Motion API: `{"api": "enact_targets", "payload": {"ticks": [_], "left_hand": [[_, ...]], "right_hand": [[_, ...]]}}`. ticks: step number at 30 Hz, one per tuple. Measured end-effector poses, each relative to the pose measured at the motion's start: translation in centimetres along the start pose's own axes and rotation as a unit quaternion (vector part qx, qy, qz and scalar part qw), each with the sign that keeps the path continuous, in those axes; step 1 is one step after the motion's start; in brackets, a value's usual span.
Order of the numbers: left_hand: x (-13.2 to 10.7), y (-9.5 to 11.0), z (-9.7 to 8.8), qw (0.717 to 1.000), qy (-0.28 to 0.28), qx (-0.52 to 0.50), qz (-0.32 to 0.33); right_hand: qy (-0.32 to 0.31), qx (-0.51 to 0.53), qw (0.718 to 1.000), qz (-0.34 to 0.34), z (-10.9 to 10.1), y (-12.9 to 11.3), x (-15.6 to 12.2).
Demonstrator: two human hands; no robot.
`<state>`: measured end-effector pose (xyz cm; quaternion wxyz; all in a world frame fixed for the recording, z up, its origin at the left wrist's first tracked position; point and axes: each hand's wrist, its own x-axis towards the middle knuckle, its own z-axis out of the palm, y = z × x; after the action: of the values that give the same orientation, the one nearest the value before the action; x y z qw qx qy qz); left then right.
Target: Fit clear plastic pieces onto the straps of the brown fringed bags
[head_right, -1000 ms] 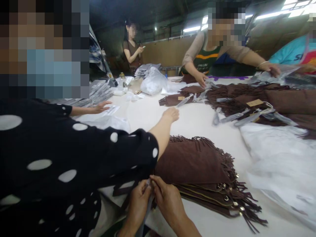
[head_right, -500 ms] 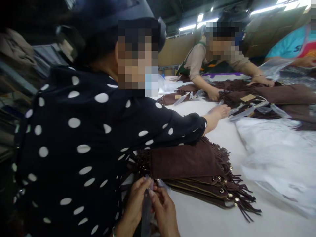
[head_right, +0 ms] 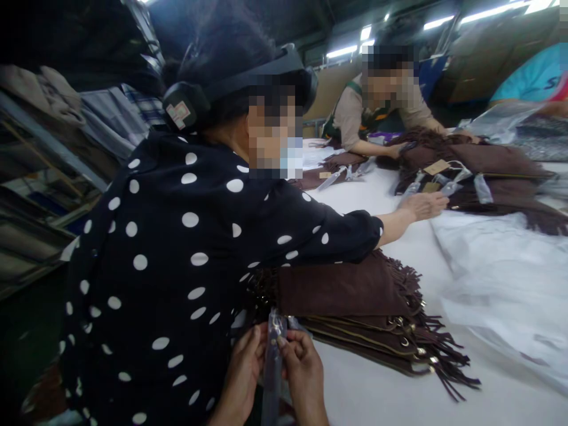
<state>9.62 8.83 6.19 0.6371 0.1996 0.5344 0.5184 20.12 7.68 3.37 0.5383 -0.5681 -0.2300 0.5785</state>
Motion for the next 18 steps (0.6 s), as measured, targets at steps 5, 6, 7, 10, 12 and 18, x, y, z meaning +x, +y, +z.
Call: {"api": "enact_targets", "payload": {"ticks": [5,6,7,10,12,18], "left_hand": [[-0.1,-0.8,-0.1,0.999,-0.030,-0.019,0.011],[0.3,-1.0,0.0,0.999,-0.027,-0.015,0.020],[0.6,-1.2,0.1,0.999,-0.027,-0.013,0.027],[1.5,-1.6,0.4,0.998,-0.032,-0.003,0.045],[1.7,-1.6,0.7,0.998,-0.029,0.016,0.056],[2.0,-2.0,0.9,0.991,-0.013,0.097,0.093]], "right_hand": [[-0.009,-0.095,0.994,-0.048,-0.1,-1.2,-0.6],[-0.015,-0.117,0.991,-0.067,-0.3,-1.4,-0.7],[-0.020,-0.140,0.986,-0.087,-0.4,-1.4,-0.7],[-0.027,-0.199,0.968,-0.150,-1.0,-1.3,-0.6],[-0.024,-0.223,0.958,-0.176,-1.2,-1.2,-0.4],[0.005,-0.200,0.972,-0.126,-0.7,-0.7,0.0]]}}
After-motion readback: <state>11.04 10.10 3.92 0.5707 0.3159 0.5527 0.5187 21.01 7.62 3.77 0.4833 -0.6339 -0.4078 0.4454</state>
